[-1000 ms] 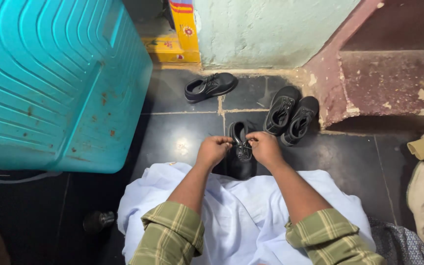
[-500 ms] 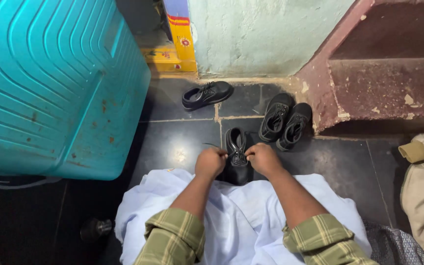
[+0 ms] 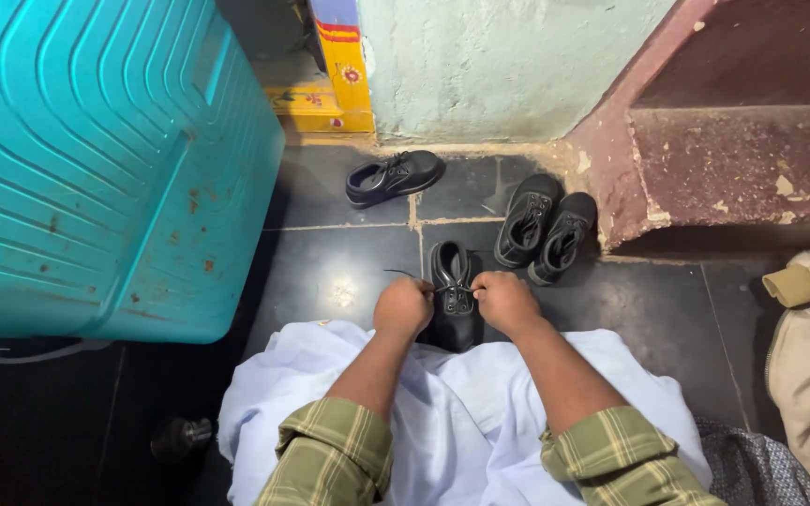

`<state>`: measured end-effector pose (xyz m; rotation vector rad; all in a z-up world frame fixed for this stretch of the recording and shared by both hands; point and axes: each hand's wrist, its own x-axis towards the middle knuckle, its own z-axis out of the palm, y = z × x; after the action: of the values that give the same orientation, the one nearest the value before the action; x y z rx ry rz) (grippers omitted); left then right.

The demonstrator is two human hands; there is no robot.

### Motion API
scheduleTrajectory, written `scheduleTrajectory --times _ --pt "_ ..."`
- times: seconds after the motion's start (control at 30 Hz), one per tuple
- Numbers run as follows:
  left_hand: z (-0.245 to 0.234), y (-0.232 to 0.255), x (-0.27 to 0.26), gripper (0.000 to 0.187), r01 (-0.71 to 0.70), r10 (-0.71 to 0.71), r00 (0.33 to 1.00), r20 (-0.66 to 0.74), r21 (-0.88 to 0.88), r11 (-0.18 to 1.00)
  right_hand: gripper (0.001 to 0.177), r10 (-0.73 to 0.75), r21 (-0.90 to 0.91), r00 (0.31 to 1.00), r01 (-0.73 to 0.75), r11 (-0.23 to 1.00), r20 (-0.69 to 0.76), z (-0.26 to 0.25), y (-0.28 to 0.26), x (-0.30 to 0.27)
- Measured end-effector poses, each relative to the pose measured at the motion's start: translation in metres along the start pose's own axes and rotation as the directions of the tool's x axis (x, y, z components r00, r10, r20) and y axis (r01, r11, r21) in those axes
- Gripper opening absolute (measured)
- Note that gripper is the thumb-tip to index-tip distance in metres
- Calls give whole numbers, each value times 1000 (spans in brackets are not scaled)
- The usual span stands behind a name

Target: The person sits on the floor and threads a shoelace through the eyelets of a black shoe, then ties the laces. The person repeats the lacing and tying process on a second black shoe.

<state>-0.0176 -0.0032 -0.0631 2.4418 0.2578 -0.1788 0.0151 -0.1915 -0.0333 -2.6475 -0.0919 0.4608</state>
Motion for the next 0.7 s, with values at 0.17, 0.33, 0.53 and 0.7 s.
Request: scheduleTrajectory --times 0.17,0.33,0.53,0.7 --pt "-1 3 1 19 -30 15 996 -84 -190 981 19 -78 0 996 78 997 -42 -1 0 1" --pt "-9 5 2 18 -89 104 994 28 -329 940 19 -3 4 1000 3 1000 6 -3 -2 0" --pt "-13 1 0 23 60 -40 990 134 -146 987 20 13 -37 999 -12 999 32 -3 -3 0" --pt "-15 4 -1 22 20 -28 993 119 66 998 20 -21 -78 999 23 997 27 -2 -3 2"
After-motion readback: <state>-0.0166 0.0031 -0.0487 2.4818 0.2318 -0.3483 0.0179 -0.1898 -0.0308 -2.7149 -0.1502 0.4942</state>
